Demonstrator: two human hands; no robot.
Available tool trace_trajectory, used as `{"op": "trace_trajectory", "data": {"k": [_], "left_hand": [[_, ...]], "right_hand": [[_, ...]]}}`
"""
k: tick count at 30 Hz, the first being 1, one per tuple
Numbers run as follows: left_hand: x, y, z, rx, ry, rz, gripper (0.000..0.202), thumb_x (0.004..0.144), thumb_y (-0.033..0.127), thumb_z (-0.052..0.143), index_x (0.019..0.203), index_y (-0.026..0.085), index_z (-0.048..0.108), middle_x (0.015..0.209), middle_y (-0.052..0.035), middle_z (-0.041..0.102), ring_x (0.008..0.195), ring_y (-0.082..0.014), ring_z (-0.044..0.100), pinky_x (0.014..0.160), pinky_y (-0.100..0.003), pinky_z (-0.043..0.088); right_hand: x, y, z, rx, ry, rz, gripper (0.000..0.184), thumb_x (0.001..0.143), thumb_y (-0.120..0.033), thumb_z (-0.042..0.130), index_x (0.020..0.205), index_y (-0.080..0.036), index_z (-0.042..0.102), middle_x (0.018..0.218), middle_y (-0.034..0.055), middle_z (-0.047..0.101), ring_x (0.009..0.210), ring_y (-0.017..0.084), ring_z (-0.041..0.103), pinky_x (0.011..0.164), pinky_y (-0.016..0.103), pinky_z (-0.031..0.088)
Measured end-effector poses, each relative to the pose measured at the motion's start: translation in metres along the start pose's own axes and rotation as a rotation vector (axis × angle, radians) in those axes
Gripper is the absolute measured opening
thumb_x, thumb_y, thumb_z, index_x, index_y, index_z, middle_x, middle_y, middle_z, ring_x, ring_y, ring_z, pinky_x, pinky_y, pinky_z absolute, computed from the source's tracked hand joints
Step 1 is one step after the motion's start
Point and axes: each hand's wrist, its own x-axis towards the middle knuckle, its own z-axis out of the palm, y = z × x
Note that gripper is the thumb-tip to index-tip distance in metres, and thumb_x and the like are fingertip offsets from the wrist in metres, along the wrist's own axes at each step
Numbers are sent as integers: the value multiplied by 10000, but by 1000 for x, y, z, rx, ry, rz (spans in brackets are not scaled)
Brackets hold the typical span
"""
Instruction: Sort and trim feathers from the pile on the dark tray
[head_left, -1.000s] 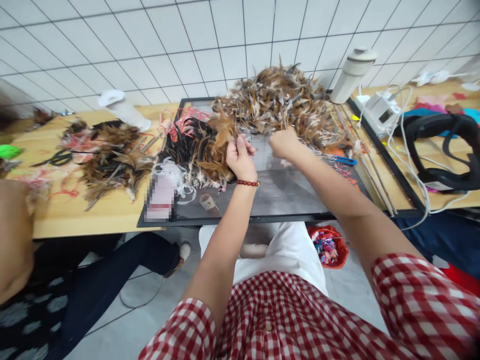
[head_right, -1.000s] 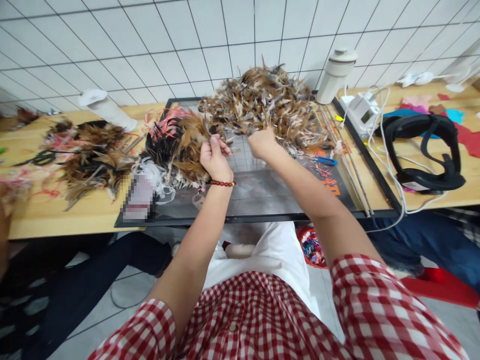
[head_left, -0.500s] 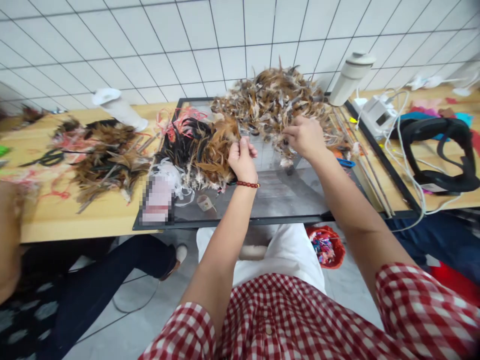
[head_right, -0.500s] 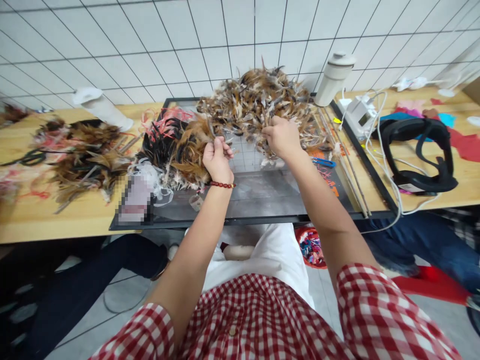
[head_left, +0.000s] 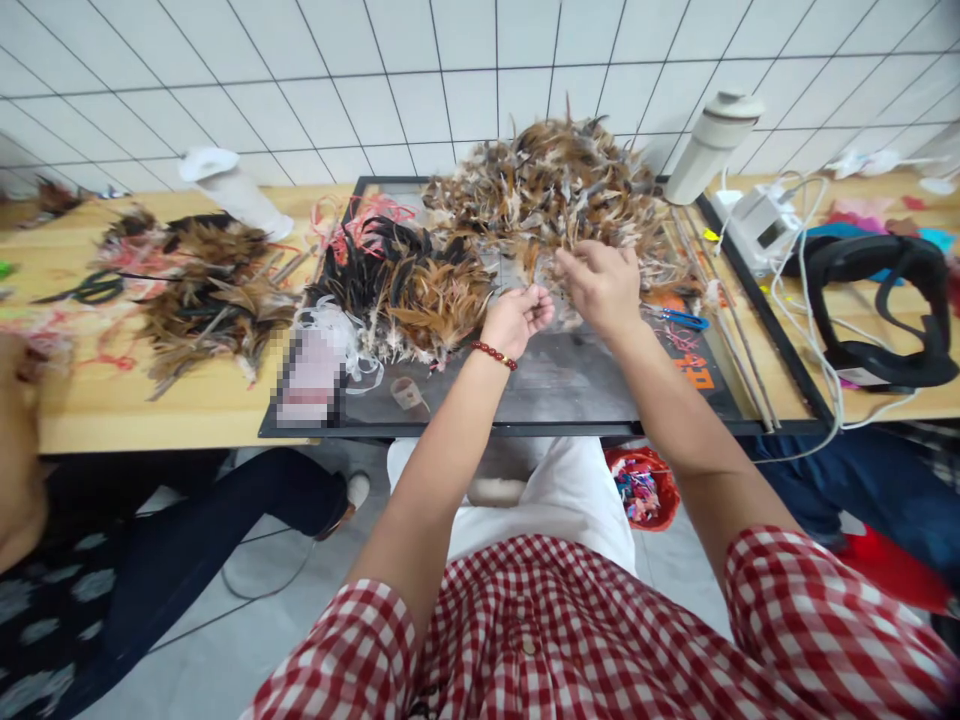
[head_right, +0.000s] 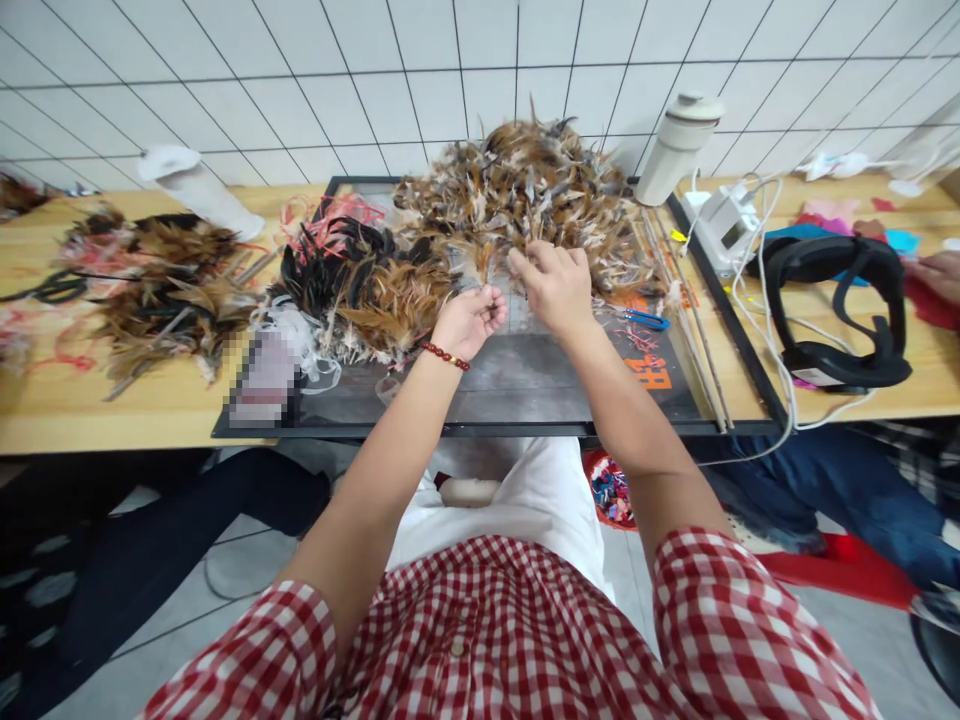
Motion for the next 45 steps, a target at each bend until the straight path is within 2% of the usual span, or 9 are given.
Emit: {"op": "trace_trajectory", "data": {"k": [4,7,10,13,19,24,36,41,45], "left_hand": [[3,-3,3,-29,75,225,242,959,244,741,760,149,639,689,6,681,611,-59,658,719,-201,568],[7,-6,3,-12,132,342,246,915,301,797,768,159,661,708,4,701,645,-68,678,744,-214,583],[10,-10,3,18,152,405,228,910,280,797,752,168,676,698,8,706,662,-79,689,740,-219,582],[9,-14,6,51,113,403,215,904,226,793,733,167,676,671,14,696,641,-82,680,719,-220,578],[4,-10,2,6,68,198,203,922,234,781,775,152,667,775,-29,742,768,-124,765,827,-267,605],[7,-4,-5,-19,14,-26,185,988,222,687,816,158,665,794,-64,772,855,-151,792,895,-293,613],[4,-2,-6,82,-58,-135,193,956,238,735,793,155,673,653,-24,701,581,-103,669,687,-234,555],[-1,1,-3,130,-49,-127,242,986,226,675,757,149,657,595,11,618,522,-79,611,585,-199,493],[-6,6,2,139,46,-90,326,1024,198,559,706,148,609,533,48,506,442,-48,517,470,-160,392]], "right_hand": [[4,0,12,495,93,319,480,955,-444,566,1350,-190,663,1163,151,692,969,262,639,827,414,514],[5,-8,17,1051,-105,532,436,768,-531,777,1039,-197,708,902,45,676,693,144,547,620,288,439],[3,-20,16,1371,-246,568,552,564,-611,927,842,-208,672,794,-12,649,617,85,478,552,232,356],[1,-28,16,1445,-181,586,591,477,-622,964,748,-216,631,676,-54,577,586,71,434,544,221,322],[3,-22,12,1377,-40,558,429,614,-456,918,646,-226,557,589,-69,467,588,95,412,590,255,348],[1,-21,12,1263,-41,398,375,697,-455,910,664,-222,618,693,-28,592,707,140,559,716,302,468],[-2,-16,21,951,27,214,385,736,-567,849,686,-235,662,780,13,639,793,184,583,851,370,519],[-3,-6,27,781,16,195,429,896,-652,691,941,-228,743,986,77,711,922,234,648,898,415,547],[-5,3,22,292,200,-28,465,1068,-442,433,1416,-233,660,1471,153,626,1330,323,580,1111,541,458]]}}
